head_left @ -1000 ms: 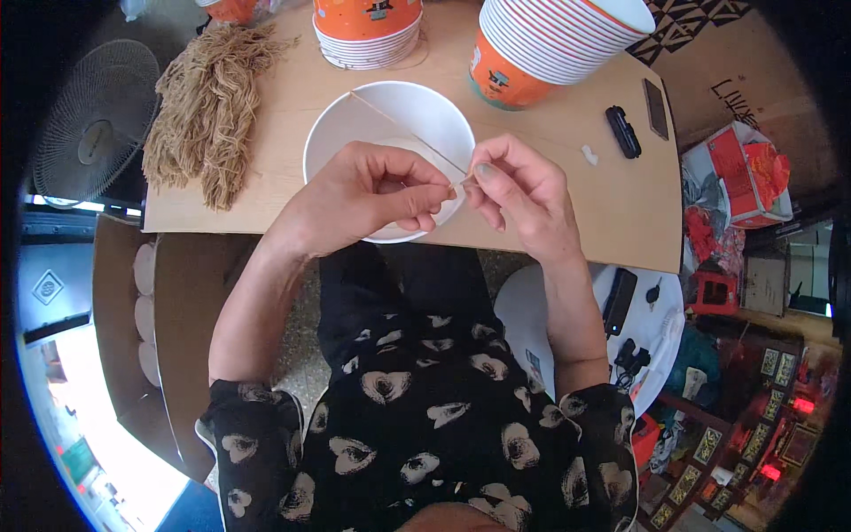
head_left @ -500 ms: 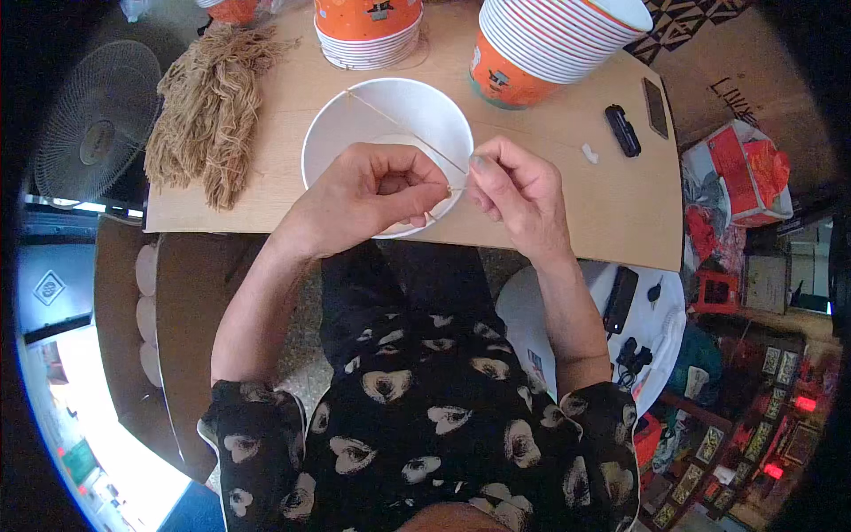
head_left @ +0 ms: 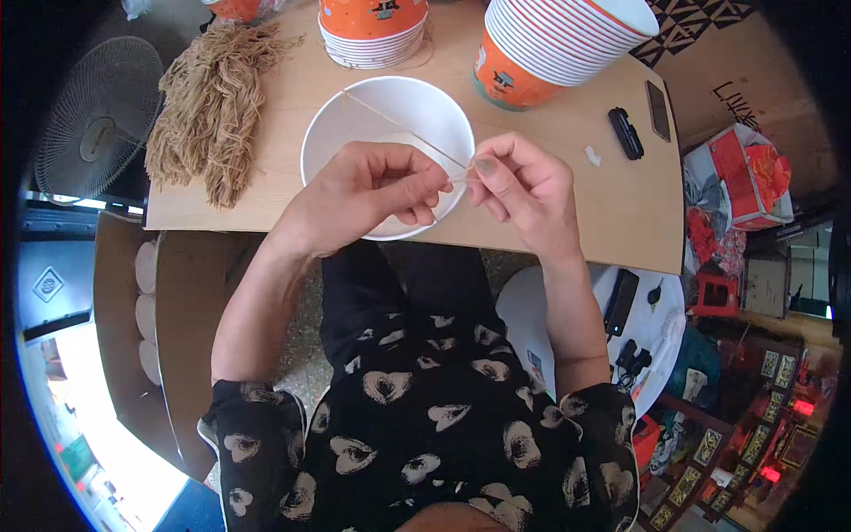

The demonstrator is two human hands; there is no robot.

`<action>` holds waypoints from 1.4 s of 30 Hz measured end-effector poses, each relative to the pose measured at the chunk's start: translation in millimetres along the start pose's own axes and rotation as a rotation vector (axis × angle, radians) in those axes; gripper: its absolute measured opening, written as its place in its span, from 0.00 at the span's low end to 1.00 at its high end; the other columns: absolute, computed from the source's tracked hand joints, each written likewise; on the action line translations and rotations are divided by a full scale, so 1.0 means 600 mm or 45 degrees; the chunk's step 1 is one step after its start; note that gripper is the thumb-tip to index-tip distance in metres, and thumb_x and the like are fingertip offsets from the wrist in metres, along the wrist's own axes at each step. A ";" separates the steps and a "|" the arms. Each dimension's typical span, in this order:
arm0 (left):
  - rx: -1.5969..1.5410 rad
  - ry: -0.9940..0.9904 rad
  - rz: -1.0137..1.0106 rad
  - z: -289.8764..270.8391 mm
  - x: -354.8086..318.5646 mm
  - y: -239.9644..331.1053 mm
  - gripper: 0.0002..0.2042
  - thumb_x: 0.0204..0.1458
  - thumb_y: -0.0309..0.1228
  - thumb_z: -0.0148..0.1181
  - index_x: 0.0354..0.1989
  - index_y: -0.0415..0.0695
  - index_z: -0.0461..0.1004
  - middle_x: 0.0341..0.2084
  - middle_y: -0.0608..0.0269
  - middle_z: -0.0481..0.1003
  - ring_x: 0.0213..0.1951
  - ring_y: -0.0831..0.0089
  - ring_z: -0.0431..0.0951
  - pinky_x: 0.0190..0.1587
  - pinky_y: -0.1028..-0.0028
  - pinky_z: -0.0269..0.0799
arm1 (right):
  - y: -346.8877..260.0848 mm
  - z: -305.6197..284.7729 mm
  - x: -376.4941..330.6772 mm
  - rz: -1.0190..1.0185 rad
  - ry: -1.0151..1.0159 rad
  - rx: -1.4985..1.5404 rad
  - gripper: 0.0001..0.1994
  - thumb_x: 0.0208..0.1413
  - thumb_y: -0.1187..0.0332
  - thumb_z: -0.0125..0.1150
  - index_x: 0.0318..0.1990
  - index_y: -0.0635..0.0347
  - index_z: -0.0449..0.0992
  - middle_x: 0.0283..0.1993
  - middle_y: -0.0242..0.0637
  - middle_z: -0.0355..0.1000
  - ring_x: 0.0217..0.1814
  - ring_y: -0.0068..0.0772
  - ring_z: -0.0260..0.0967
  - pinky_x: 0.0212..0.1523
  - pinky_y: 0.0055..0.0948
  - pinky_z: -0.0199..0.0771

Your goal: The person is tying strings to paper buckets to create handles.

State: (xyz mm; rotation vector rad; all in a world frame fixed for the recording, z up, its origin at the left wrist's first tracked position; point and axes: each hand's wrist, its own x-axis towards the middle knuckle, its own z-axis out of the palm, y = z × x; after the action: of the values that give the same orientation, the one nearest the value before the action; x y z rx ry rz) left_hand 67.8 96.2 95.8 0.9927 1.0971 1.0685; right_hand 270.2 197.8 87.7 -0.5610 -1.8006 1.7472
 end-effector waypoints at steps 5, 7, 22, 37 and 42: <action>-0.042 -0.106 -0.081 0.002 0.006 0.004 0.11 0.61 0.32 0.58 0.43 0.36 0.78 0.30 0.67 0.77 0.31 0.83 0.76 0.38 0.81 0.74 | 0.004 -0.006 0.002 -0.110 -0.058 -0.012 0.09 0.66 0.67 0.53 0.40 0.64 0.72 0.29 0.30 0.72 0.26 0.12 0.60 0.27 0.16 0.61; -0.042 -0.134 -0.085 0.002 0.006 0.003 0.11 0.61 0.32 0.58 0.43 0.36 0.78 0.30 0.67 0.77 0.32 0.83 0.76 0.39 0.81 0.75 | 0.004 -0.007 0.003 -0.140 -0.073 -0.019 0.09 0.66 0.67 0.52 0.40 0.64 0.72 0.30 0.31 0.72 0.26 0.12 0.60 0.27 0.15 0.61; 0.085 0.045 0.128 0.012 0.003 -0.005 0.09 0.58 0.27 0.61 0.43 0.34 0.78 0.30 0.67 0.78 0.32 0.84 0.76 0.36 0.82 0.74 | 0.001 -0.003 0.011 -0.047 -0.004 0.057 0.08 0.62 0.71 0.59 0.42 0.68 0.76 0.31 0.32 0.75 0.29 0.16 0.71 0.25 0.15 0.67; 0.517 0.320 0.477 0.021 0.002 -0.019 0.05 0.55 0.24 0.63 0.37 0.35 0.79 0.29 0.64 0.78 0.31 0.80 0.77 0.36 0.78 0.74 | 0.000 0.014 0.017 0.087 0.084 0.065 0.08 0.62 0.68 0.58 0.37 0.65 0.75 0.23 0.28 0.71 0.21 0.13 0.64 0.20 0.14 0.61; 0.441 0.272 0.419 0.020 0.003 -0.025 0.05 0.56 0.24 0.62 0.36 0.34 0.78 0.27 0.66 0.77 0.30 0.83 0.75 0.34 0.79 0.73 | 0.000 0.015 0.018 0.021 0.061 -0.095 0.10 0.63 0.66 0.58 0.33 0.65 0.74 0.22 0.24 0.68 0.22 0.11 0.61 0.22 0.15 0.60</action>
State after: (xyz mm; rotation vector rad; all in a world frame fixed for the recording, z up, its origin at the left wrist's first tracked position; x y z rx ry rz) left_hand 82.4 94.1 83.1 1.3935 1.3547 1.2972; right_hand 255.8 198.0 88.7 -0.6443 -1.8390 1.6688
